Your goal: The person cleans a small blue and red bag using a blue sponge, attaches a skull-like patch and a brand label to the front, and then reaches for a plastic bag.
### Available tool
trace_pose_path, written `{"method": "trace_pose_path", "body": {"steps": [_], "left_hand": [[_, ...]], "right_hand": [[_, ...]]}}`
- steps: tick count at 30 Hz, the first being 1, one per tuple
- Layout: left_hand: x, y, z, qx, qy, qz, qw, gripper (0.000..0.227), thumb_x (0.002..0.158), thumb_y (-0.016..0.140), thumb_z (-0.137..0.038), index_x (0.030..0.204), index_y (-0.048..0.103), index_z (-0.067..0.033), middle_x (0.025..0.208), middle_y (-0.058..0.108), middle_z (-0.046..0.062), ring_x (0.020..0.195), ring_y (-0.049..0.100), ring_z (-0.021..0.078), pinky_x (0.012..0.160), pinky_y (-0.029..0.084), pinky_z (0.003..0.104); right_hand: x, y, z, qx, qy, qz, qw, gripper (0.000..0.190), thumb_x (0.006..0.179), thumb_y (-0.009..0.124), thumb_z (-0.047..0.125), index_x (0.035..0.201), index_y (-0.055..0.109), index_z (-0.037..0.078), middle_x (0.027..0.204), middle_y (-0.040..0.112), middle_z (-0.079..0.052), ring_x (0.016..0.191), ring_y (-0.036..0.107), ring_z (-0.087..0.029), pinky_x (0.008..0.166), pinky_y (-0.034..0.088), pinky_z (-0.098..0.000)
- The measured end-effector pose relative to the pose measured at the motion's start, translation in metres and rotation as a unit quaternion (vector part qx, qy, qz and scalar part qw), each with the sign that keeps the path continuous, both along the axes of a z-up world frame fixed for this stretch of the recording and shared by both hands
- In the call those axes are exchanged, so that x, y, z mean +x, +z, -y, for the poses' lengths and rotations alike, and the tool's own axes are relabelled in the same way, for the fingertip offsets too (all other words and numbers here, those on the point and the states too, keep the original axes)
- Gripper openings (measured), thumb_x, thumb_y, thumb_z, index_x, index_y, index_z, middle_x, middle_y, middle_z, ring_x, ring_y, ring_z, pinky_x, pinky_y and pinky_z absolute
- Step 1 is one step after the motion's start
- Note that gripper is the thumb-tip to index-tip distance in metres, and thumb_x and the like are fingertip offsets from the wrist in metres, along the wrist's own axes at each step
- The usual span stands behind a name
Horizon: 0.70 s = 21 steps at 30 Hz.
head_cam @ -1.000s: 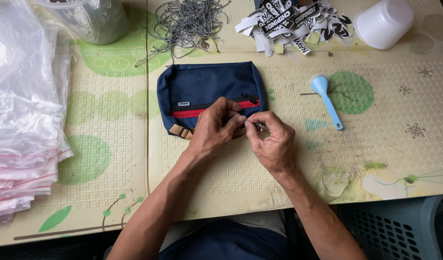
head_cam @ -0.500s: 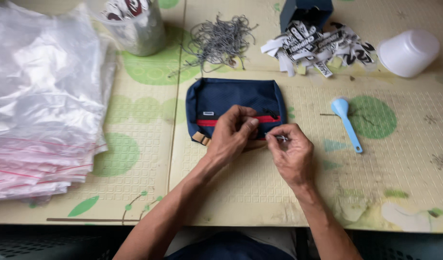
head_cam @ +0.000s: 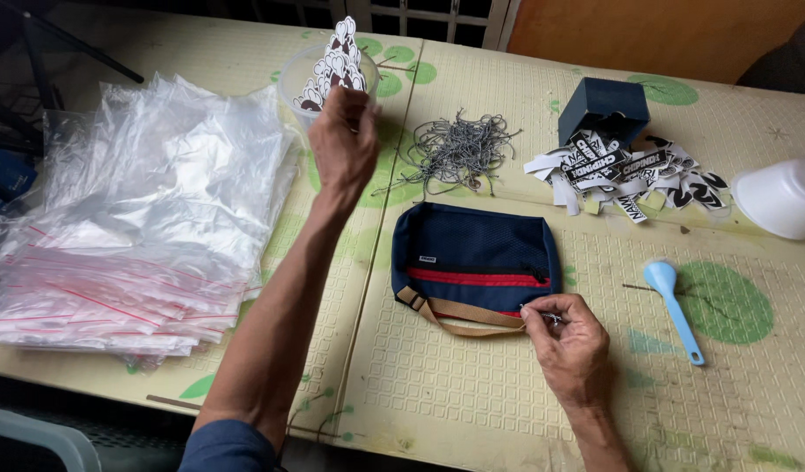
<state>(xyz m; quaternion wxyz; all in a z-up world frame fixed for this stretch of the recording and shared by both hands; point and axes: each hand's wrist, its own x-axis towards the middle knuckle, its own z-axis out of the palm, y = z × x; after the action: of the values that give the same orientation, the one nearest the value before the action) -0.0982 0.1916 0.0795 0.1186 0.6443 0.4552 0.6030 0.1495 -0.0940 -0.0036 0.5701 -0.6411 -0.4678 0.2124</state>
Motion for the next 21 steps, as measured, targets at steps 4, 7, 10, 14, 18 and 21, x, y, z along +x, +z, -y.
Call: {"method": "trace_pose_path", "body": {"steps": [4,7,10,14,18,21], "left_hand": [[-0.033,0.009,-0.066,0.052,0.038,-0.018,0.998,0.014,0.089,0.075,-0.006,0.096,0.065,-0.0118,0.087,0.08,0.003,0.073,0.079,0.0159,0.065,0.064,0.028],[-0.056,0.025,-0.089,-0.012,0.043,-0.126,0.991,0.043,0.079,0.083,-0.003,0.12,0.071,-0.0125,0.119,0.073,0.011,0.109,0.07,0.0269,0.099,0.054,0.042],[-0.075,0.045,-0.089,-0.089,-0.029,-0.183,0.979,0.063,0.075,0.088,-0.004,0.133,0.063,-0.0039,0.14,0.062,0.017,0.129,0.058,0.0328,0.115,0.039,0.044],[-0.084,0.055,-0.083,-0.153,-0.132,-0.179,0.963,0.064,0.07,0.093,-0.013,0.129,0.068,-0.0118,0.136,0.067,0.01,0.128,0.06,0.03,0.105,0.049,0.042],[-0.087,0.048,-0.097,-0.142,-0.164,-0.117,0.969,0.055,0.064,0.101,-0.02,0.104,0.065,-0.0091,0.114,0.073,0.01,0.11,0.071,0.0261,0.094,0.061,0.032],[-0.095,0.042,-0.103,-0.147,-0.195,-0.072,0.967,0.05,0.066,0.103,-0.011,0.085,0.056,-0.0154,0.082,0.065,-0.003,0.075,0.062,0.0093,0.059,0.043,0.023]], "right_hand": [[0.001,-0.001,-0.002,0.017,0.014,-0.024,0.999,0.007,0.088,0.075,0.001,0.091,0.069,0.003,0.084,0.071,-0.006,0.069,0.066,-0.011,0.067,0.056,-0.0198],[0.002,-0.003,-0.002,0.014,0.018,-0.047,0.999,0.008,0.089,0.075,0.001,0.092,0.068,0.002,0.083,0.071,-0.006,0.065,0.064,-0.011,0.064,0.053,-0.0198],[0.002,0.0,-0.003,0.024,0.024,-0.052,0.998,0.008,0.088,0.075,0.0,0.092,0.068,0.002,0.081,0.07,-0.007,0.065,0.064,-0.012,0.063,0.054,-0.0203],[0.001,0.002,-0.002,0.0,0.02,-0.049,0.999,0.007,0.089,0.075,0.002,0.091,0.068,0.002,0.079,0.07,-0.007,0.064,0.064,-0.012,0.064,0.053,-0.0209],[0.0,0.003,-0.003,0.011,0.017,-0.052,0.998,0.008,0.088,0.075,-0.001,0.091,0.069,0.0,0.08,0.07,-0.009,0.065,0.064,-0.014,0.064,0.054,-0.0216],[0.002,0.0,-0.003,-0.002,0.01,-0.058,0.998,0.008,0.088,0.076,0.001,0.091,0.069,0.001,0.081,0.07,-0.008,0.066,0.064,-0.014,0.067,0.054,-0.0224]]}}
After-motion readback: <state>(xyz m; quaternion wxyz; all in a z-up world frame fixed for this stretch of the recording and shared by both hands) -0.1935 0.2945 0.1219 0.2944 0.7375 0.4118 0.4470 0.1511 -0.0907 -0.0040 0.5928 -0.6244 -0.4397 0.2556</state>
